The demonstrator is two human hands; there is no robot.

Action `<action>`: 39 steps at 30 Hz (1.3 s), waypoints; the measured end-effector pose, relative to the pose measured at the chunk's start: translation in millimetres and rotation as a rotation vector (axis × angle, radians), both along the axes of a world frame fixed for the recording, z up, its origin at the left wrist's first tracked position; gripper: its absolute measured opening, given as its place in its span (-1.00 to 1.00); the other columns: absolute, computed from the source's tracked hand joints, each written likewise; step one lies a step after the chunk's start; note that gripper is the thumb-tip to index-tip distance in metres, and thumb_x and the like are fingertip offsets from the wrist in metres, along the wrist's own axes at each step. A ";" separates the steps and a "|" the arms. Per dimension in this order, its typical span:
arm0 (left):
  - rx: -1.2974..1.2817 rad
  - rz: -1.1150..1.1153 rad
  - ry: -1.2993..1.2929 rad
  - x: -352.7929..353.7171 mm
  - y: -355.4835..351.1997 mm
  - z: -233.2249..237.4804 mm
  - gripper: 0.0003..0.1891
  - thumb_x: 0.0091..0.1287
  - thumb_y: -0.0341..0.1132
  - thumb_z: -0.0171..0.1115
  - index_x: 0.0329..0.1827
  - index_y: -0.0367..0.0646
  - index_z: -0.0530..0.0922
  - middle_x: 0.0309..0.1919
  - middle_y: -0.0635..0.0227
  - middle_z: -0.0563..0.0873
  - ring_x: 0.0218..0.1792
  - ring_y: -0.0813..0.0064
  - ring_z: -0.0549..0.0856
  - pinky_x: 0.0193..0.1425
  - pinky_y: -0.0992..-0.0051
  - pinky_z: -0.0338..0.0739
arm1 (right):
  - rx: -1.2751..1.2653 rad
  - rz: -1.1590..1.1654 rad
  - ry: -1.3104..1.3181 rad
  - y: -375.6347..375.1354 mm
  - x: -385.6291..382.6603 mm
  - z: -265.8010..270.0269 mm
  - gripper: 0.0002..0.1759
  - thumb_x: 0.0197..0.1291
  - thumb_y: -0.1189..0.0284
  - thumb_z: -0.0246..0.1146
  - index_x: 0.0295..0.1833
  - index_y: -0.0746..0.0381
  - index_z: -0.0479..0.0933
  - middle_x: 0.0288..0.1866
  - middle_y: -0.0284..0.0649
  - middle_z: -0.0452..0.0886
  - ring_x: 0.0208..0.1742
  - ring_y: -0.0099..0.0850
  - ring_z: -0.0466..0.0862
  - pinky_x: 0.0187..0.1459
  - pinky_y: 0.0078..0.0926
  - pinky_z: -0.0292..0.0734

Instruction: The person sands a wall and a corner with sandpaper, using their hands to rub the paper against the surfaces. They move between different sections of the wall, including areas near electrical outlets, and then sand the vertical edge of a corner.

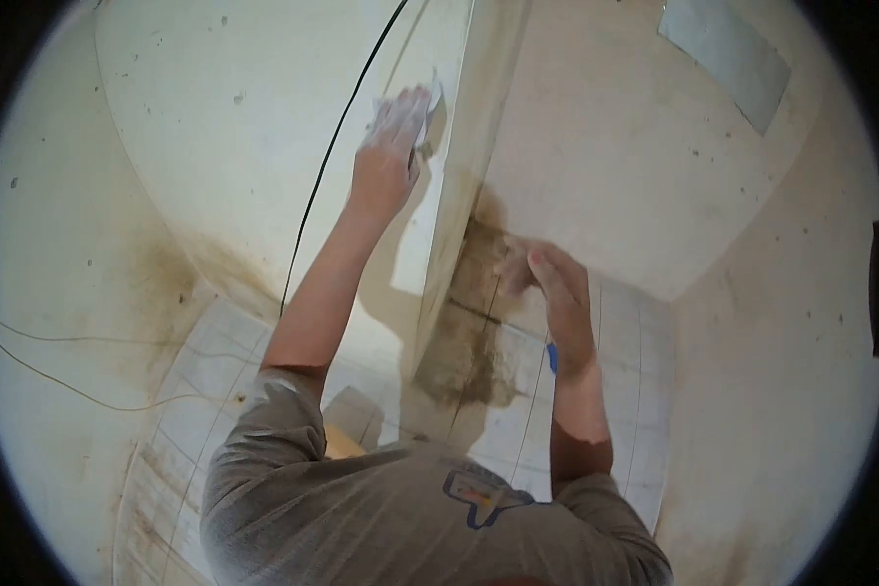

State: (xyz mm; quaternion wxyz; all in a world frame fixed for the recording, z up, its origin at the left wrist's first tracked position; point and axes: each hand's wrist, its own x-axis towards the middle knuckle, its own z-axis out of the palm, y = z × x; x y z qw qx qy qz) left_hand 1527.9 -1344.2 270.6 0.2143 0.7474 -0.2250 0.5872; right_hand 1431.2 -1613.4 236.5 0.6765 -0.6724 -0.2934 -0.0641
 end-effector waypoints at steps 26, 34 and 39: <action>-0.468 0.304 -0.062 81.4 -112.6 -6.2 -0.63 0.59 -0.42 -0.11 0.26 -0.50 0.52 -0.01 -0.14 0.73 -0.02 0.06 0.75 0.03 0.23 0.60 | 0.128 0.548 0.168 -46.7 294.1 -86.9 -0.60 0.45 0.34 0.26 0.24 0.38 0.56 0.01 -0.13 0.68 -0.05 -0.44 0.67 -0.04 -0.50 0.55; -0.492 -0.125 0.849 85.1 -164.0 -93.5 -0.71 0.60 -0.34 -0.06 0.01 -0.32 0.63 -0.32 0.00 0.70 -0.31 0.06 0.71 -0.12 0.25 0.58 | 0.383 1.060 0.404 -46.8 345.9 -98.3 -0.36 0.39 0.48 0.30 0.52 0.32 0.31 0.41 -0.17 0.51 0.35 -0.37 0.53 0.38 -0.30 0.38; -0.423 0.120 0.825 88.3 -163.5 -72.6 -0.70 0.64 -0.26 -0.04 0.02 -0.29 0.61 -0.35 0.09 0.68 -0.34 0.16 0.71 -0.16 0.24 0.57 | 0.172 0.838 0.123 -37.7 337.6 -60.8 -0.57 0.50 0.59 0.10 0.43 0.36 0.39 0.41 -0.10 0.51 0.39 -0.29 0.54 0.43 -0.27 0.39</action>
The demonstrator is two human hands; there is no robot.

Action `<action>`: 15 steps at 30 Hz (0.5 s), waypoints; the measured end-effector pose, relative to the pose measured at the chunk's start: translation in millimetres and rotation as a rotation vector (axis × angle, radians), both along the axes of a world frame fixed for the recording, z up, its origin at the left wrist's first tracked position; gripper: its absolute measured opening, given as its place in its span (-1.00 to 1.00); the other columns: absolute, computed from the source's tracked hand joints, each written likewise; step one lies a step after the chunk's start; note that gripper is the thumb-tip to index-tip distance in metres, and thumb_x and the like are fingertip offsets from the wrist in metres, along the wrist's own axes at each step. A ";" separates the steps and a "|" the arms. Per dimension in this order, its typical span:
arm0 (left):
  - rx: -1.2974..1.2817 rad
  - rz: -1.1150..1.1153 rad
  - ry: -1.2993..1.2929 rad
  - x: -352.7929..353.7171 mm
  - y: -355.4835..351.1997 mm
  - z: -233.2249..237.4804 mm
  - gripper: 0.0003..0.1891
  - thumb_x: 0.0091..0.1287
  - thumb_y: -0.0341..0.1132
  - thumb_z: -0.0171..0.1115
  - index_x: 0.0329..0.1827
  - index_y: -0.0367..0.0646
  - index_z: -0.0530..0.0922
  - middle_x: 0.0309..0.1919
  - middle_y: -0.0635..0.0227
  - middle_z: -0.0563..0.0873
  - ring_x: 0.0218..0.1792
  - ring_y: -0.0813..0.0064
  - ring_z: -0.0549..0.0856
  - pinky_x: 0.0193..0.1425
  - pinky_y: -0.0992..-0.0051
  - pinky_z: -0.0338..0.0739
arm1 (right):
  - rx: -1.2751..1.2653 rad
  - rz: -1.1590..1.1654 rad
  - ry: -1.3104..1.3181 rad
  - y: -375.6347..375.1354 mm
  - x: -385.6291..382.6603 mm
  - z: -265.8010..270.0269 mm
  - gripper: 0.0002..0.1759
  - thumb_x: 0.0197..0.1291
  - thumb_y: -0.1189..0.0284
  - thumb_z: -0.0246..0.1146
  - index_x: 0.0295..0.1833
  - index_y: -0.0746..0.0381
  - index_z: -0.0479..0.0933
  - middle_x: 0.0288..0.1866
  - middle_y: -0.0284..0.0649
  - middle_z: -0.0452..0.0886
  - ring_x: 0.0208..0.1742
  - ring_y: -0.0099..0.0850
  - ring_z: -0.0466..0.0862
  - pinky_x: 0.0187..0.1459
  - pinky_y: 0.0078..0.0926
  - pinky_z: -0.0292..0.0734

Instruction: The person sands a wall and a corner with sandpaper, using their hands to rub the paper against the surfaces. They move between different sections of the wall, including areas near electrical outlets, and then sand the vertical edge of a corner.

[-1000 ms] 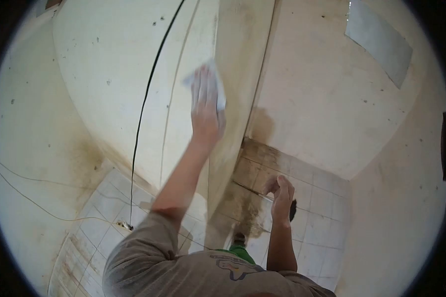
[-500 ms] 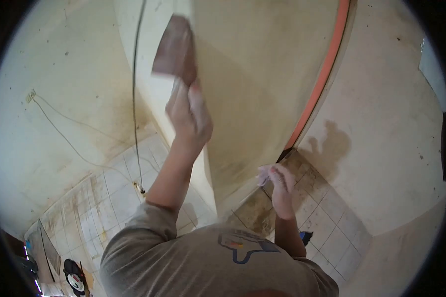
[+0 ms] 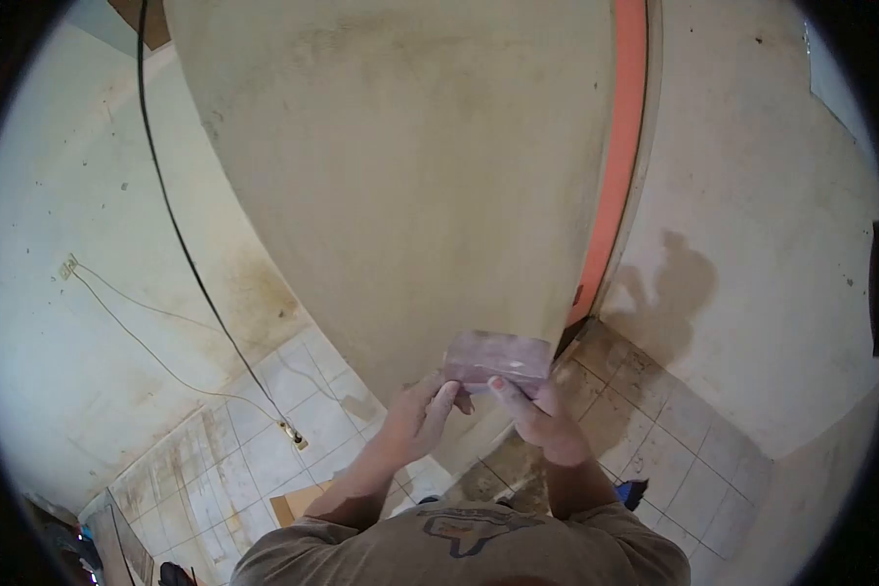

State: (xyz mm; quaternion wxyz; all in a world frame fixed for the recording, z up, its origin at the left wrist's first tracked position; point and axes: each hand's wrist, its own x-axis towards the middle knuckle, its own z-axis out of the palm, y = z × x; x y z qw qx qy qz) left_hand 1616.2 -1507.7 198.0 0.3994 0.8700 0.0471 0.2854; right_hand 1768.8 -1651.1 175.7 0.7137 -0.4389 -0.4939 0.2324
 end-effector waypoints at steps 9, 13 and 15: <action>0.524 0.049 -1.269 14.2 99.4 85.8 -0.25 0.47 0.30 0.15 0.30 -0.27 0.37 -0.05 0.01 0.63 -0.07 0.15 0.71 0.04 0.19 0.61 | 0.570 -0.917 -0.906 91.0 42.1 175.6 -0.52 0.48 0.65 -0.06 0.45 0.40 0.43 0.46 0.15 0.50 0.49 -0.07 0.52 0.50 -0.20 0.37; 0.503 0.218 -1.288 22.3 123.2 160.5 -0.16 0.43 0.41 0.04 0.34 -0.27 0.40 0.26 -0.13 0.55 0.34 -0.03 0.55 0.50 0.01 0.34 | 0.510 -1.007 -0.890 159.7 32.1 216.0 -0.31 0.32 0.61 0.04 0.59 0.31 0.28 0.53 0.07 0.44 0.49 0.02 0.51 0.47 -0.25 0.45; 0.471 0.211 -1.310 31.8 137.6 178.5 -0.15 0.43 0.41 0.00 0.37 -0.27 0.39 0.37 -0.18 0.48 0.46 -0.06 0.45 0.57 -0.01 0.24 | 0.537 -0.778 -0.892 169.3 14.6 216.6 -0.29 0.33 0.53 0.10 0.61 0.30 0.24 0.59 0.06 0.35 0.56 0.03 0.40 0.53 -0.16 0.34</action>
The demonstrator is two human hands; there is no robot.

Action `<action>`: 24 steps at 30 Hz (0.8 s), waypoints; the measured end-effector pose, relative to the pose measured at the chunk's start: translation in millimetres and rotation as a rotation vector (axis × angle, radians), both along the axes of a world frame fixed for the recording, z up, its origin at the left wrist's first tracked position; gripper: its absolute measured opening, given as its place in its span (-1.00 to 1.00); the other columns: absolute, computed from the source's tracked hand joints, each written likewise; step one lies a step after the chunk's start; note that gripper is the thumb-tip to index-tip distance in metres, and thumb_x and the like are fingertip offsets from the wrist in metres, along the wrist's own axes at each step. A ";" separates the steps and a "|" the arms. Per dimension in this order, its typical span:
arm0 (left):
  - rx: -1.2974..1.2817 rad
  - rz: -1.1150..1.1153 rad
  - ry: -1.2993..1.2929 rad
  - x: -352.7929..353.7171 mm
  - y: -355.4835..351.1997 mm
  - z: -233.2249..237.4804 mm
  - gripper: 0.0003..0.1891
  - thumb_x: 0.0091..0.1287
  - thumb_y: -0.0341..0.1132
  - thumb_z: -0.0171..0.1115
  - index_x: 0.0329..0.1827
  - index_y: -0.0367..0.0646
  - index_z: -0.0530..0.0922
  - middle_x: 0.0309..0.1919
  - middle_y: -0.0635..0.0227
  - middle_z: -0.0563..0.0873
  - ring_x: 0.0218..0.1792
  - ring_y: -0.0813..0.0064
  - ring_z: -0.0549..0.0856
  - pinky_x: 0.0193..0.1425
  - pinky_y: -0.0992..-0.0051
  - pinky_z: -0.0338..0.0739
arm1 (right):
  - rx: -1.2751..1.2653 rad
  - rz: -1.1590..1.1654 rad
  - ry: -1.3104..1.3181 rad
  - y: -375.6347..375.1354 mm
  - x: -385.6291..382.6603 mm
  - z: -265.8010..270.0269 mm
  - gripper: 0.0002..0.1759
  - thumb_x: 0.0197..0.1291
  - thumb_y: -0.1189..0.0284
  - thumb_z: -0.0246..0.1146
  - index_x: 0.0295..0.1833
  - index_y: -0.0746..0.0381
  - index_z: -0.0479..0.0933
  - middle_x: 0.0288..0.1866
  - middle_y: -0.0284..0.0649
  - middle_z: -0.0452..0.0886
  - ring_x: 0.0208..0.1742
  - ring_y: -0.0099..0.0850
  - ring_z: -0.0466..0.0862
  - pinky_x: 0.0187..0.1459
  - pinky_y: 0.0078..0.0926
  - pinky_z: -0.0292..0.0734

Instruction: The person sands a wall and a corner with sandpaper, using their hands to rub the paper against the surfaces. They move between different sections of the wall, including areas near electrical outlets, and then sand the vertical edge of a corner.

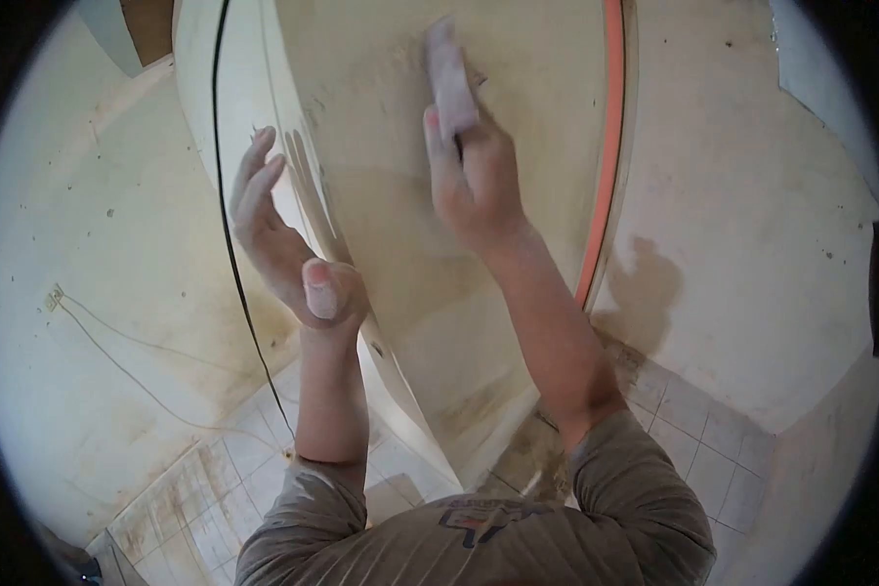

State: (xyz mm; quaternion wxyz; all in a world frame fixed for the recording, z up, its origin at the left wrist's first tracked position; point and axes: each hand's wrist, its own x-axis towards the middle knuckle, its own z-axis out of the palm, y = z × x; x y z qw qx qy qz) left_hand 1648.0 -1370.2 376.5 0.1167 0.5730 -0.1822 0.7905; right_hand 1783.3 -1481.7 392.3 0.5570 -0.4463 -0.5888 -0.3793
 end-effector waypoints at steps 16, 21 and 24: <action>-0.049 -0.058 0.209 -1.2 13.8 -28.6 -0.19 0.28 0.00 0.30 0.46 -0.46 0.40 0.48 -0.32 0.39 0.57 -0.19 0.33 0.62 -0.05 0.20 | 0.022 -0.193 -0.078 0.3 -78.5 29.5 -0.41 0.40 0.57 -0.03 0.55 0.34 0.33 0.59 0.05 0.37 0.58 0.07 0.36 0.51 -0.14 0.39; -0.019 -0.061 0.180 -5.6 15.6 -26.2 -0.16 0.09 -0.21 0.33 0.45 -0.52 0.40 0.43 -0.40 0.43 0.50 -0.32 0.40 0.53 -0.10 0.34 | -0.004 -0.345 -0.174 3.4 -76.4 -1.5 -0.42 0.47 0.45 0.01 0.57 0.30 0.33 0.60 0.04 0.35 0.60 0.07 0.34 0.50 -0.14 0.38; -0.027 -0.127 0.200 -8.3 14.3 -27.9 -0.16 0.01 -0.29 0.32 0.45 -0.51 0.41 0.42 -0.41 0.44 0.47 -0.36 0.42 0.52 -0.10 0.36 | -0.015 -0.315 -0.100 -1.0 -74.6 -34.2 -0.44 0.54 0.35 -0.02 0.55 0.34 0.35 0.60 0.12 0.33 0.61 0.10 0.33 0.52 -0.15 0.32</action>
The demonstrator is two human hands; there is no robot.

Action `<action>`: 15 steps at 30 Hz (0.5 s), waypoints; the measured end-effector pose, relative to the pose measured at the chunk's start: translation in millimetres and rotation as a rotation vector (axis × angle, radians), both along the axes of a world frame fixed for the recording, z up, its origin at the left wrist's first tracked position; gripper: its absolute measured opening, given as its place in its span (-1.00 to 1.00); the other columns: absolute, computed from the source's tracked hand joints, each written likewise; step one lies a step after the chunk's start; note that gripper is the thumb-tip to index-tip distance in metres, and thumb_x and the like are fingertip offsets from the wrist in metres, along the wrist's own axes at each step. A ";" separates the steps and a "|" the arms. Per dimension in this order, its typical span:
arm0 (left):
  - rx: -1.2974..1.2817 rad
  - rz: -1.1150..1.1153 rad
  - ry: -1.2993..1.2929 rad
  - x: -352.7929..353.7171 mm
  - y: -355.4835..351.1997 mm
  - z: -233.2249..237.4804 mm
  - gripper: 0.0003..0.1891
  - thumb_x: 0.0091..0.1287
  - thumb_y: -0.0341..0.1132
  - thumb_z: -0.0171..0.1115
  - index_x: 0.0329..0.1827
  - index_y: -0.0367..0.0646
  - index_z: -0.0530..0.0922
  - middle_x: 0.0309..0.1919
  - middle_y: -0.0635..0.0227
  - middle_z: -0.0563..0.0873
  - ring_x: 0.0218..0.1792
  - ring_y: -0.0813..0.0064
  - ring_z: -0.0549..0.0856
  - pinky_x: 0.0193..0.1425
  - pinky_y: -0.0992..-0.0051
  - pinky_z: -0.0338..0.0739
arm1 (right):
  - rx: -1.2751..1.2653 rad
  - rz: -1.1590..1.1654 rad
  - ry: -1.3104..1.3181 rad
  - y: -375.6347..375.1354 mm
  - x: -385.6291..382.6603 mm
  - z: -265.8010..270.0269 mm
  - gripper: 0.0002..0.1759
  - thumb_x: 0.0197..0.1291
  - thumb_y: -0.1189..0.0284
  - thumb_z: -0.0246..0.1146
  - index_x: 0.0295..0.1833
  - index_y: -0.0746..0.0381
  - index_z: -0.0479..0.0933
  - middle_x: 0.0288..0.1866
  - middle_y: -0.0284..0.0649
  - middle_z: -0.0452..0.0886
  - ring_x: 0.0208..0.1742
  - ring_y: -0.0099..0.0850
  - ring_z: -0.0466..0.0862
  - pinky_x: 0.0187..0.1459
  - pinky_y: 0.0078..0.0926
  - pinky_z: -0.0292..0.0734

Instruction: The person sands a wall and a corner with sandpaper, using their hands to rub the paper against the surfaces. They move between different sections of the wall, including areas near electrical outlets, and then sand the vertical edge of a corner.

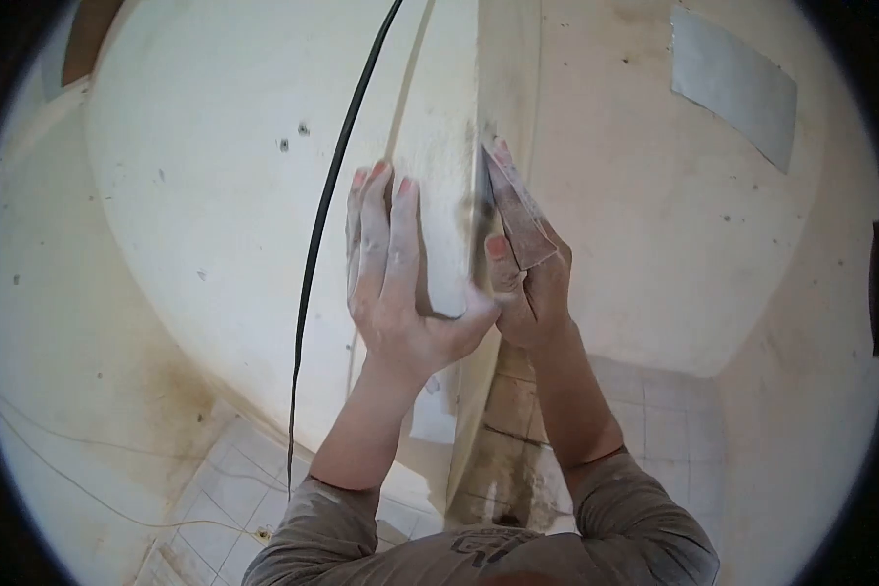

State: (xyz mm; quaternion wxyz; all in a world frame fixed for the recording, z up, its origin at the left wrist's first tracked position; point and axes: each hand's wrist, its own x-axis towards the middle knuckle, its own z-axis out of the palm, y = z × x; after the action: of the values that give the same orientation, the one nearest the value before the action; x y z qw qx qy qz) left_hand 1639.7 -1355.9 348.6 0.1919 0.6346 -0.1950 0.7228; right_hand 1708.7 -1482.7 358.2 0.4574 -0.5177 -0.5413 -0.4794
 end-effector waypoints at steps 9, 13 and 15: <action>0.031 -0.119 0.143 -8.7 -0.4 -12.8 -0.16 0.24 -0.35 0.35 0.60 -0.41 0.24 0.60 -0.30 0.19 0.61 -0.39 0.13 0.62 -0.11 0.17 | 0.101 -0.088 0.385 13.5 -28.6 41.5 -0.49 0.61 0.17 0.00 0.22 0.44 0.53 0.11 0.08 0.68 0.10 -0.08 0.64 0.21 -0.26 0.49; 0.037 -0.063 0.319 -16.8 -0.4 -23.1 -0.16 0.27 -0.30 0.35 0.61 -0.39 0.22 0.62 -0.24 0.16 0.64 -0.32 0.09 0.66 -0.10 0.07 | 0.174 -0.169 0.300 4.9 17.5 15.0 -0.48 0.61 0.14 0.04 0.12 0.45 0.57 0.06 -0.04 0.70 0.05 -0.29 0.62 0.15 -0.32 0.51; 0.023 -0.043 0.304 -13.3 1.7 -21.6 -0.17 0.32 -0.20 0.29 0.62 -0.36 0.21 0.61 -0.19 0.20 0.61 -0.31 0.17 0.65 -0.08 0.12 | 0.216 -0.006 0.424 3.8 23.3 -6.0 -0.45 0.62 0.14 0.04 0.19 0.49 0.54 0.18 -0.02 0.66 0.16 -0.29 0.61 0.22 -0.32 0.48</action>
State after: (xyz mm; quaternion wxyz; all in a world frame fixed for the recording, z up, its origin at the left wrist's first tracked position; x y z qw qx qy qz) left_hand 1626.3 -1354.1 327.0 0.2272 0.7346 -0.1855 0.6118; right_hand 1732.0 -1478.9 352.2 0.6122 -0.5564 -0.3770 -0.4165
